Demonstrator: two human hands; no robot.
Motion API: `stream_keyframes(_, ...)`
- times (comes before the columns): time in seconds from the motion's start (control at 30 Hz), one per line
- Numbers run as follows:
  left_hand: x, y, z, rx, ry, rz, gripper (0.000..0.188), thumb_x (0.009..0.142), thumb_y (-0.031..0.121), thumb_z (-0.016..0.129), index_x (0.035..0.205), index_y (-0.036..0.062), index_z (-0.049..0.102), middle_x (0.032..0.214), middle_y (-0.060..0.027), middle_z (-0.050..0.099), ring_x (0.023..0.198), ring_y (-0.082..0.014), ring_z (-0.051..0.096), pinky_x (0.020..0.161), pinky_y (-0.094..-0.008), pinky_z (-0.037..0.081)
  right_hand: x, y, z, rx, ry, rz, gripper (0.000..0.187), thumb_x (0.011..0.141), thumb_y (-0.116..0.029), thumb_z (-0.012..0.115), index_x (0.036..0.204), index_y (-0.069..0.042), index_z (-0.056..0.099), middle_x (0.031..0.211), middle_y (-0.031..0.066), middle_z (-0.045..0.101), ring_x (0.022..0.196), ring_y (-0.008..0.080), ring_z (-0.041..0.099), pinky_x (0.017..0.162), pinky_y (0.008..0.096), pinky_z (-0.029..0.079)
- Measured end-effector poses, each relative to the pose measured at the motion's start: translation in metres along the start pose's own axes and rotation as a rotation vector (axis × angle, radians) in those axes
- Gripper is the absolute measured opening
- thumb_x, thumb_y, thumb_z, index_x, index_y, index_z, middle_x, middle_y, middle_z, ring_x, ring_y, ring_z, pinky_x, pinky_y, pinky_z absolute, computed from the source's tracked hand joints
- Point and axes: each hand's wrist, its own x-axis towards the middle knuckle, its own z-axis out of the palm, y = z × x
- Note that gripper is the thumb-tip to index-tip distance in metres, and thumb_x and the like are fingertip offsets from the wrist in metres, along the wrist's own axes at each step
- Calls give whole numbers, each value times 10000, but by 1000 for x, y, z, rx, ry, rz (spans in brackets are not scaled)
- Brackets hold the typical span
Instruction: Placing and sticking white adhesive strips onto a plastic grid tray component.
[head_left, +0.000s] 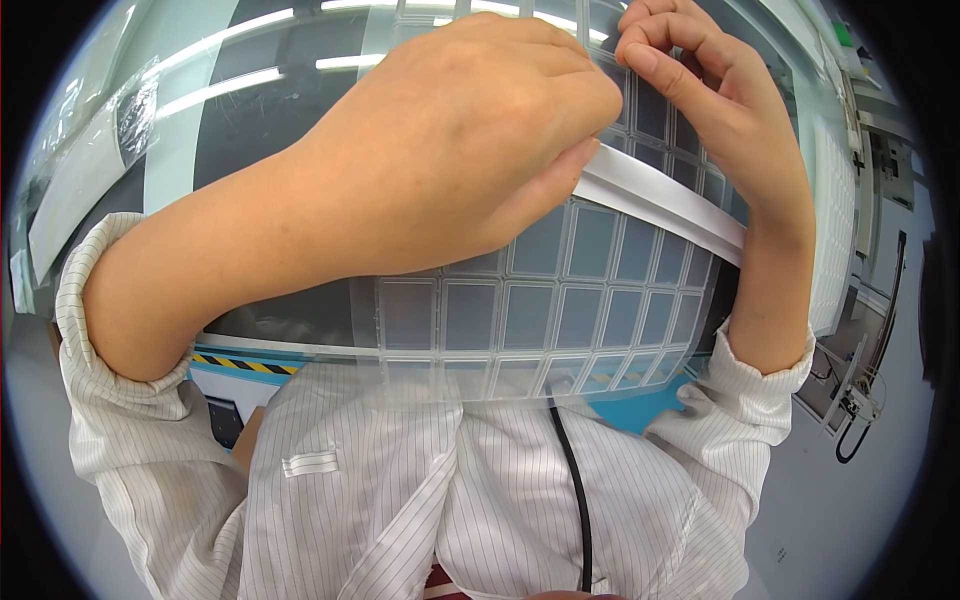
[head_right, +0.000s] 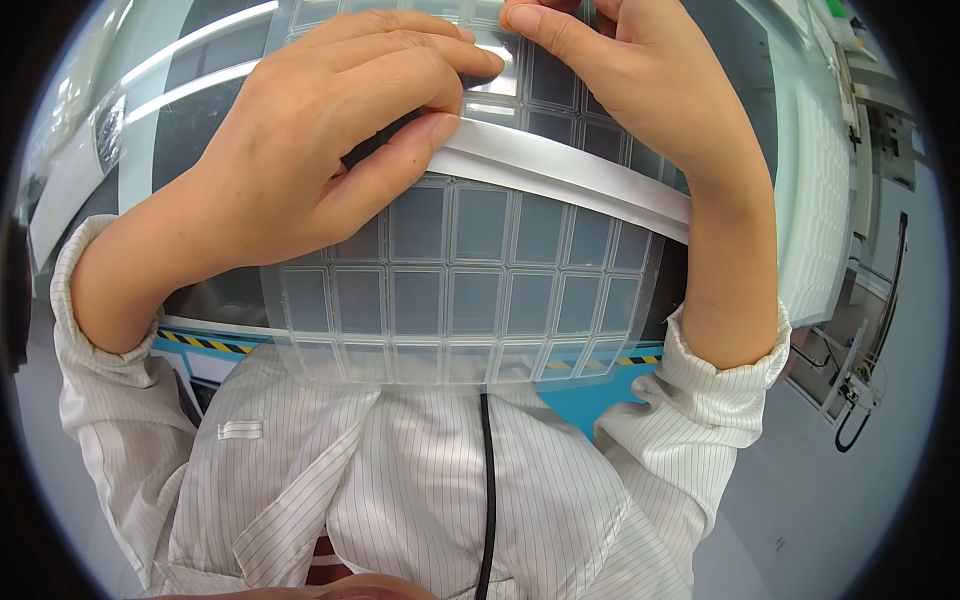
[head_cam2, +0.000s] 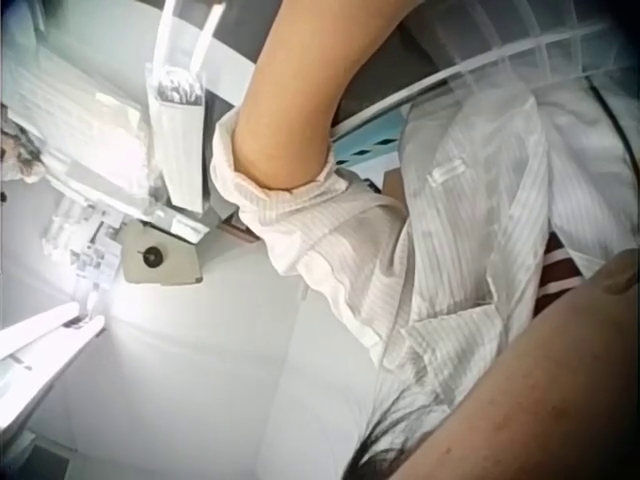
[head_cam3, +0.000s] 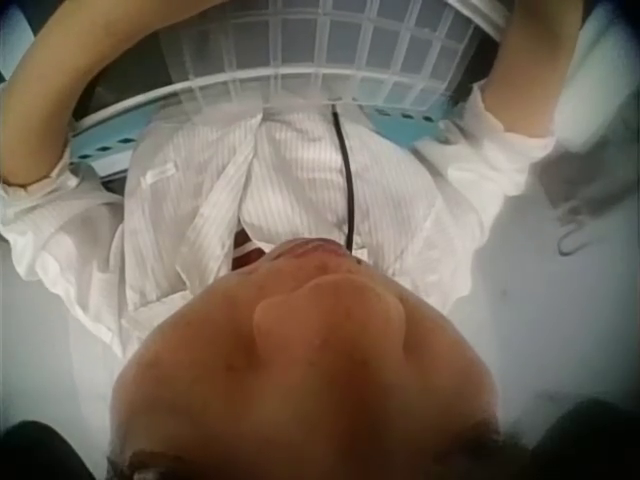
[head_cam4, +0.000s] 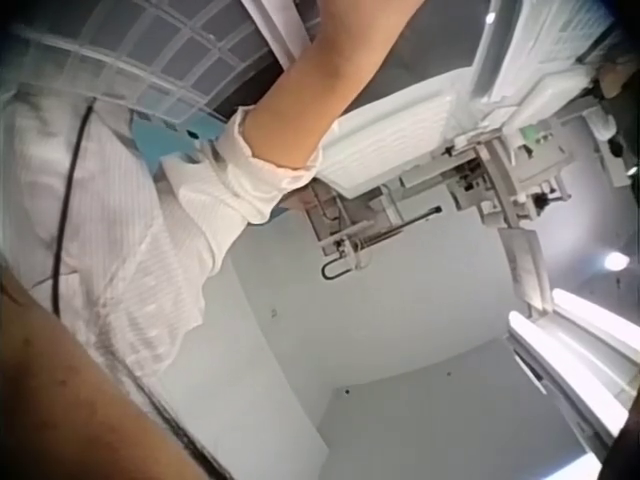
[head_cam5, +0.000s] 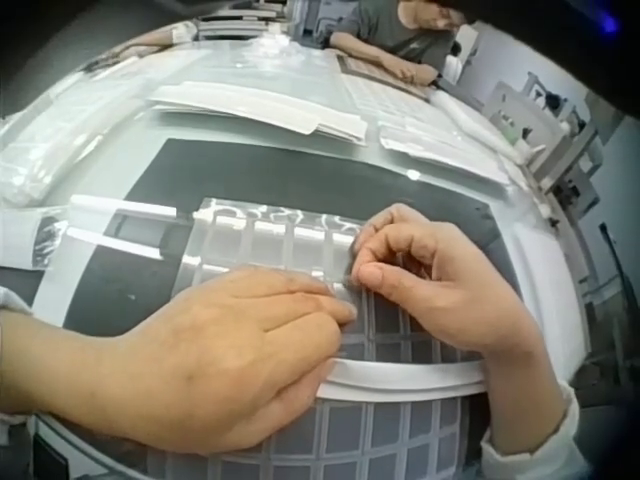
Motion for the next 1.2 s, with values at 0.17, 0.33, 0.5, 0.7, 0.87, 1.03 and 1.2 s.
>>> stream_keyframes(0.17, 11, 4, -10, 1, -47, -34, 159, 873, 49, 664, 966, -76, 636, 1048, -251, 702, 1010, -374, 688, 936, -422, 550, -4, -1, 1, -2, 27, 62, 72, 976, -56, 674, 992, 12, 655, 1059, 25, 548, 885, 82, 506, 768, 217, 438)
stream_keyframes(0.33, 7, 1, -8, 16, -36, -12, 159, 875, 52, 663, 971, -71, 637, 1084, -256, 697, 1059, -372, 678, 954, -410, 542, -3, -4, 13, -200, 89, -76, 116, 960, -67, 689, 999, -5, 599, 1002, 35, 520, 842, 110, 504, 752, 231, 446)
stream_keyframes(0.5, 9, 1, -5, -62, -19, -56, 116, 880, 46, 661, 940, -48, 633, 1041, -229, 688, 1019, -369, 666, 928, -415, 534, 2, -3, 20, -373, 240, -80, 120, 940, -67, 707, 971, 1, 612, 967, 41, 527, 794, 113, 513, 716, 235, 452)
stream_keyframes(0.7, 13, -7, -9, -135, 59, -89, 62, 879, 12, 658, 926, -10, 623, 895, -147, 618, 828, -324, 586, 768, -393, 478, -20, -14, 6, -75, 13, -181, 106, 973, -90, 659, 1021, 5, 659, 995, -3, 643, 867, 63, 527, 801, 219, 422)
stream_keyframes(0.87, 12, -9, -5, -231, 137, -89, 42, 885, 5, 652, 917, -4, 627, 852, -133, 596, 802, -308, 562, 735, -379, 446, -25, -16, 10, -246, -19, -290, 77, 918, -37, 690, 982, -9, 659, 970, 5, 651, 842, 95, 542, 769, 242, 394)
stream_keyframes(1.03, 14, -6, -10, -309, 115, -162, 47, 896, 22, 646, 932, -7, 641, 857, -135, 615, 803, -306, 573, 738, -378, 458, -24, -18, 18, -328, 75, -416, 78, 907, -35, 691, 971, -10, 652, 990, 22, 646, 884, 99, 553, 773, 250, 392)
stream_keyframes(1.2, 24, -1, -15, -346, 85, -224, 58, 883, 32, 652, 925, -5, 636, 873, -142, 630, 799, -312, 588, 737, -381, 469, -28, -17, -13, -7, 46, -158, 113, 949, -107, 682, 978, -3, 649, 1138, 37, 635, 970, 70, 553, 871, 223, 417)
